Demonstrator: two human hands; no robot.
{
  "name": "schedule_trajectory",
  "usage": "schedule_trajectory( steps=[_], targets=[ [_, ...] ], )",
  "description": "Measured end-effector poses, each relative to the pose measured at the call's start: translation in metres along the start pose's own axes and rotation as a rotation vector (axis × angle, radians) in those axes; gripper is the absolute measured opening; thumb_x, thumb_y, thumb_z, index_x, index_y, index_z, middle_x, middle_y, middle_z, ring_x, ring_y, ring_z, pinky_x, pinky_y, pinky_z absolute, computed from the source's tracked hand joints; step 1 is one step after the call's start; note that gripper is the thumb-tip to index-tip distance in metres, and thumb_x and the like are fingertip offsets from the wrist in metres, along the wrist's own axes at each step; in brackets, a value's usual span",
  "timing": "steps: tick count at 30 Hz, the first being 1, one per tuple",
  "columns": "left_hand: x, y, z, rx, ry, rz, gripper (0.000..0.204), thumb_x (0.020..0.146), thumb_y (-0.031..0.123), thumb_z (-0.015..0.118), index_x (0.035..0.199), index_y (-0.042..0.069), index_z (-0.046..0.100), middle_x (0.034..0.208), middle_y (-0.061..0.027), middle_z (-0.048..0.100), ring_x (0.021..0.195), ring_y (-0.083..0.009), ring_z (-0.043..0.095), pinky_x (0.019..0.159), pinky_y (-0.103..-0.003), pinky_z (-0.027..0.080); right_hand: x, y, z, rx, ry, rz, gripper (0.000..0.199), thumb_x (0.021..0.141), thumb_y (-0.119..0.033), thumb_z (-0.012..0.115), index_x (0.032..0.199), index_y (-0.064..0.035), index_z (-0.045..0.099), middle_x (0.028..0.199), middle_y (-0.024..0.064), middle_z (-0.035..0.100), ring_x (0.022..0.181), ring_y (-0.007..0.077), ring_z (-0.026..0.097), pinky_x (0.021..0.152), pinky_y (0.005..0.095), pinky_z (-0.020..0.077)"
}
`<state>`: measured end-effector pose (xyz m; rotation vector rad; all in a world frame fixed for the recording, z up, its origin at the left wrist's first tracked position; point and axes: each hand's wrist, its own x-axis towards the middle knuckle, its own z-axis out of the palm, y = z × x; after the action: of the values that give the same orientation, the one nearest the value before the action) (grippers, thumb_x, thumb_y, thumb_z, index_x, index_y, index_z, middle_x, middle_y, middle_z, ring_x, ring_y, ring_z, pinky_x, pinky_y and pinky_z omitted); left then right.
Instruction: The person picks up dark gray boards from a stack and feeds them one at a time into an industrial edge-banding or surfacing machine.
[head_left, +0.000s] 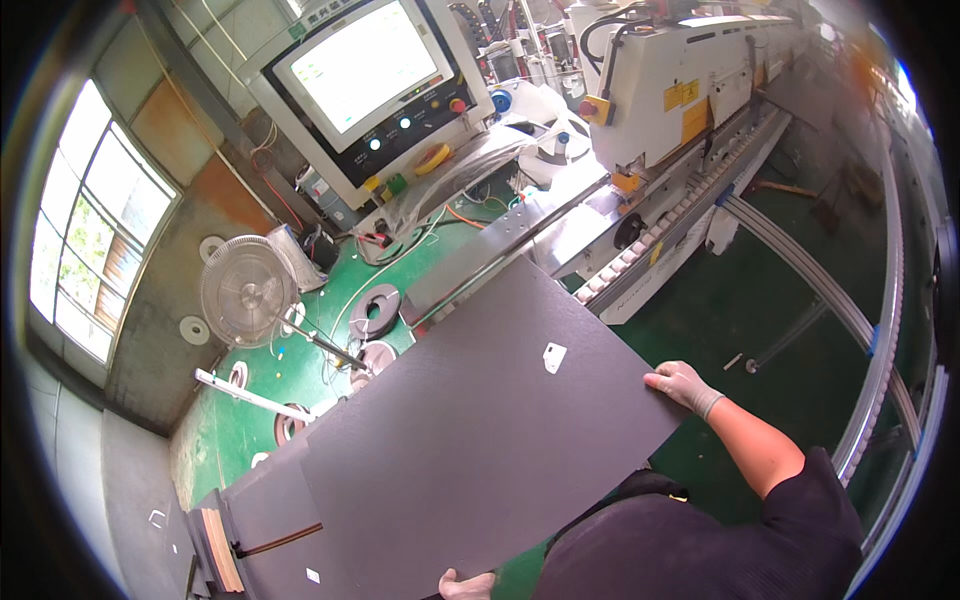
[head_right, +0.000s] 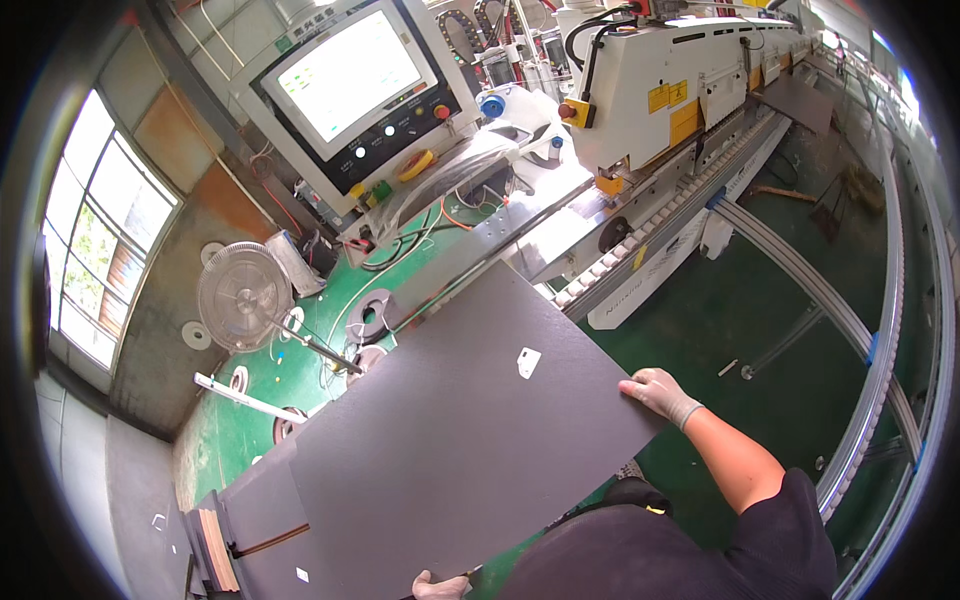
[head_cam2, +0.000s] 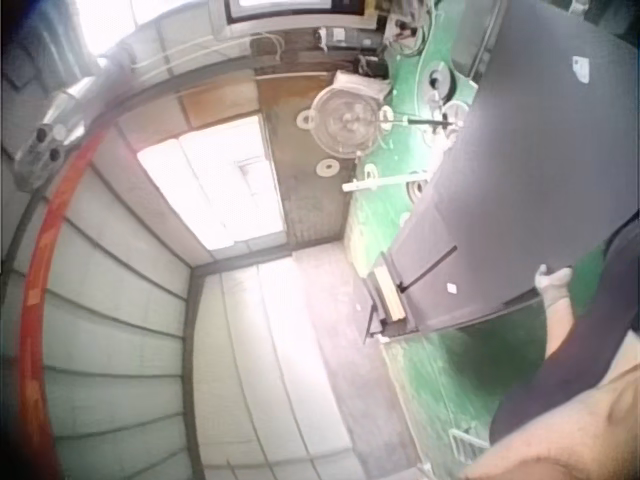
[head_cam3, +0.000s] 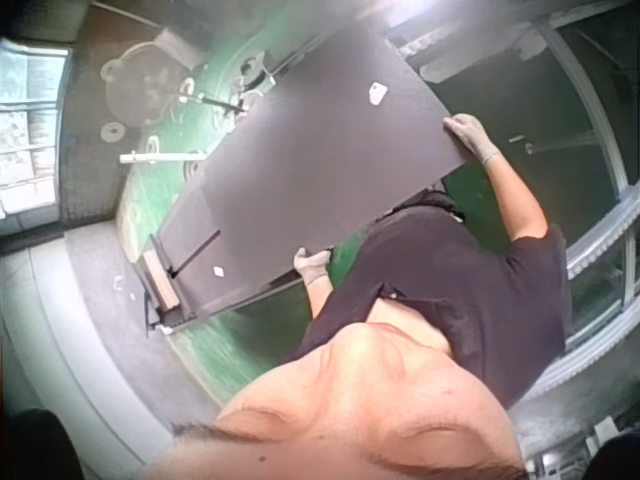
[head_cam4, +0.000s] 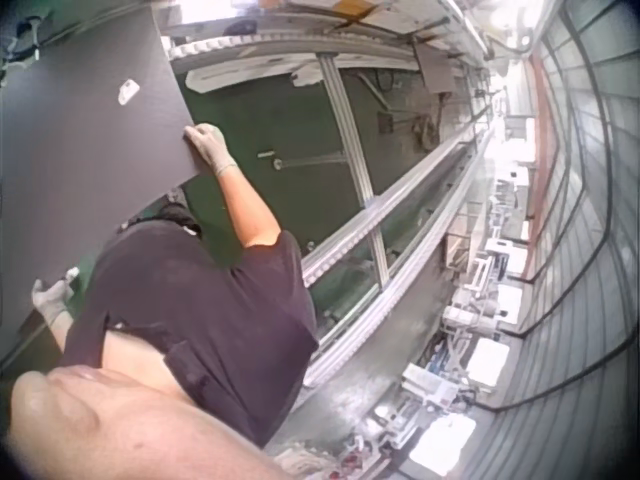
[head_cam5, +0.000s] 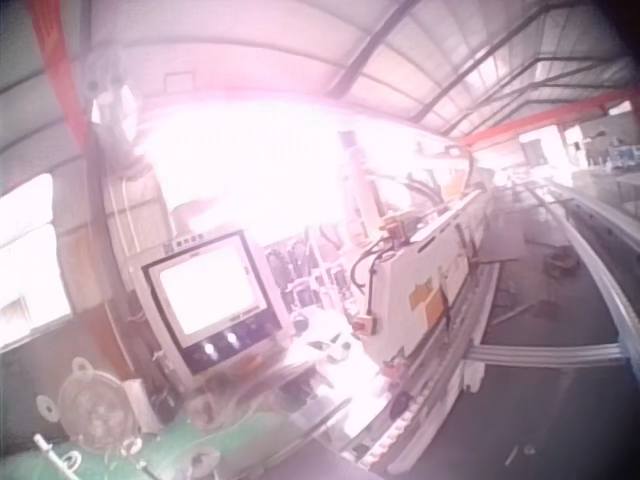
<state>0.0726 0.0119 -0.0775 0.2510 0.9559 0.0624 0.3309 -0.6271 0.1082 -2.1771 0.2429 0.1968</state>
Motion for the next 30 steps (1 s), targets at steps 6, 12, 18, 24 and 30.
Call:
schedule_trajectory(
  steps=[6,12,18,24,30],
  targets=[
    [-0.086,-0.106,0.161,0.271,-0.12,0.216,0.049,0.094,0.024,0.035,0.127,-0.006,0.055,0.135,-0.0163,0.057,0.122,-0.0335,0.054,0.109,-0.051,0.041,-0.028,0.035,-0.028,0.375,0.315,0.171,0.038,0.088,-0.033,0.071,0.093,0.0048,0.072,0.091,0.0124,0.07,0.087,0.0197,0.065,0.08,0.033,0.0513],
    [-0.113,-0.171,0.258,-0.02,0.12,-0.138,0.05,0.093,0.028,0.036,0.135,0.007,0.053,0.138,-0.0159,0.056,0.131,-0.0348,0.05,0.109,-0.057,0.04,-0.036,0.058,0.035,1.57,0.289,0.421,0.06,0.093,-0.055,0.066,0.131,-0.0096,0.057,0.117,0.0061,0.067,0.104,0.0223,0.063,0.097,0.0415,0.0515],
    [-0.122,-0.214,0.281,0.012,-0.016,-0.311,0.056,0.091,0.032,0.044,0.139,0.004,0.049,0.141,-0.0165,0.053,0.134,-0.0353,0.048,0.114,-0.057,0.034,-0.005,0.06,0.1,1.826,0.256,0.548,0.088,0.088,-0.078,0.052,0.146,-0.0118,0.044,0.149,0.0089,0.047,0.136,0.0297,0.044,0.117,0.049,0.0323],
    [-0.127,-0.188,0.259,0.01,-0.114,-0.018,0.068,0.093,0.043,0.035,0.153,0.01,0.038,0.158,-0.0137,0.039,0.146,-0.0363,0.034,0.12,-0.064,0.017,0.012,0.052,0.035,1.96,0.218,0.557,0.09,0.085,-0.079,0.055,0.147,-0.0161,0.042,0.148,0.0072,0.047,0.134,0.0285,0.047,0.113,0.0502,0.0371],
    [-0.132,-0.167,0.246,0.167,-0.174,0.075,0.071,0.093,0.046,0.047,0.152,0.007,0.039,0.156,-0.0145,0.041,0.144,-0.0369,0.037,0.12,-0.058,0.025,0.032,0.05,-0.029,1.941,0.27,0.517,0.08,0.087,-0.076,0.054,0.14,-0.0161,0.05,0.141,0.0082,0.054,0.13,0.0323,0.051,0.109,0.0551,0.0398]
  ],
)
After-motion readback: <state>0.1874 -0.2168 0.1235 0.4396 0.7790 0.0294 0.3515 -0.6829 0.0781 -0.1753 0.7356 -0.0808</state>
